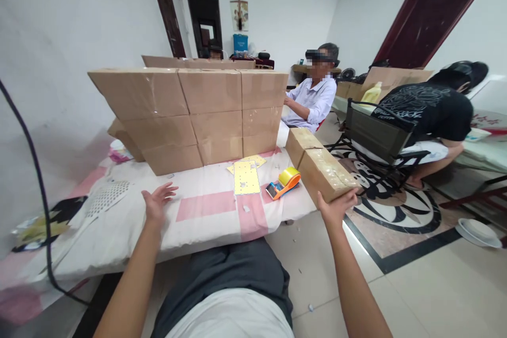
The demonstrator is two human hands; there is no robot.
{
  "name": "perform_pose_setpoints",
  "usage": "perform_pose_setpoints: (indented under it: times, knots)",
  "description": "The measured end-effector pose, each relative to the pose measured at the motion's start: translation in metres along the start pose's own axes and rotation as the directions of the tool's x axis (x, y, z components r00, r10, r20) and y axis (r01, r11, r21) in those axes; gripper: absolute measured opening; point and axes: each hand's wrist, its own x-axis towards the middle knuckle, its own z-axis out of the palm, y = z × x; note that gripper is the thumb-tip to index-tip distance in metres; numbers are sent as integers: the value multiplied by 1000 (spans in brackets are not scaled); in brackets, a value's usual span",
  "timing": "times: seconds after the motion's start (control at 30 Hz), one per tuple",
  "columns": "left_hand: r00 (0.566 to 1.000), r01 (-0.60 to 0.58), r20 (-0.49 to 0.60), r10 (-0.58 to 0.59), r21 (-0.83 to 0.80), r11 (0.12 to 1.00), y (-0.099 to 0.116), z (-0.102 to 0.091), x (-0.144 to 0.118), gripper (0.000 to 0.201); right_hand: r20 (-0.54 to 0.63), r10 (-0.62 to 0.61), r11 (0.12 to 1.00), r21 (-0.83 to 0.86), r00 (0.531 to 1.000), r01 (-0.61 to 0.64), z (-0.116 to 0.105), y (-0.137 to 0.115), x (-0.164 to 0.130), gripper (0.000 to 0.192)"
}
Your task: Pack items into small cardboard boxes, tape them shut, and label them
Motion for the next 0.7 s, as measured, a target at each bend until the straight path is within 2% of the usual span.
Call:
perform_pose_setpoints:
  times: [0.1,0.17,0.3,0.37,0.5,0.7]
  knots:
    - [1000,13,9,-14,55,998,-4,4,1,102,41,-14,1000,3,999,14,22,-18,33,140]
    - [1000,7,21,-9,91,996,-6,6,0,101,139,-26,999,-38,990,32,31,-30,56,138]
    - [999,-25,47,19,138,990,-9,8,-3,96,394,58,986,-167,917,9,42,-50,95,126]
    - [998,-32,56,23,152,988,-10,9,-3,95,455,92,970,-242,886,24,48,-61,108,117]
    - [998,-35,64,24,171,985,-9,8,-2,95,472,79,959,-278,878,63,69,-81,126,102]
    - [998,-38,52,29,182,983,-8,14,-11,85,473,65,964,-259,879,68,115,-100,154,102]
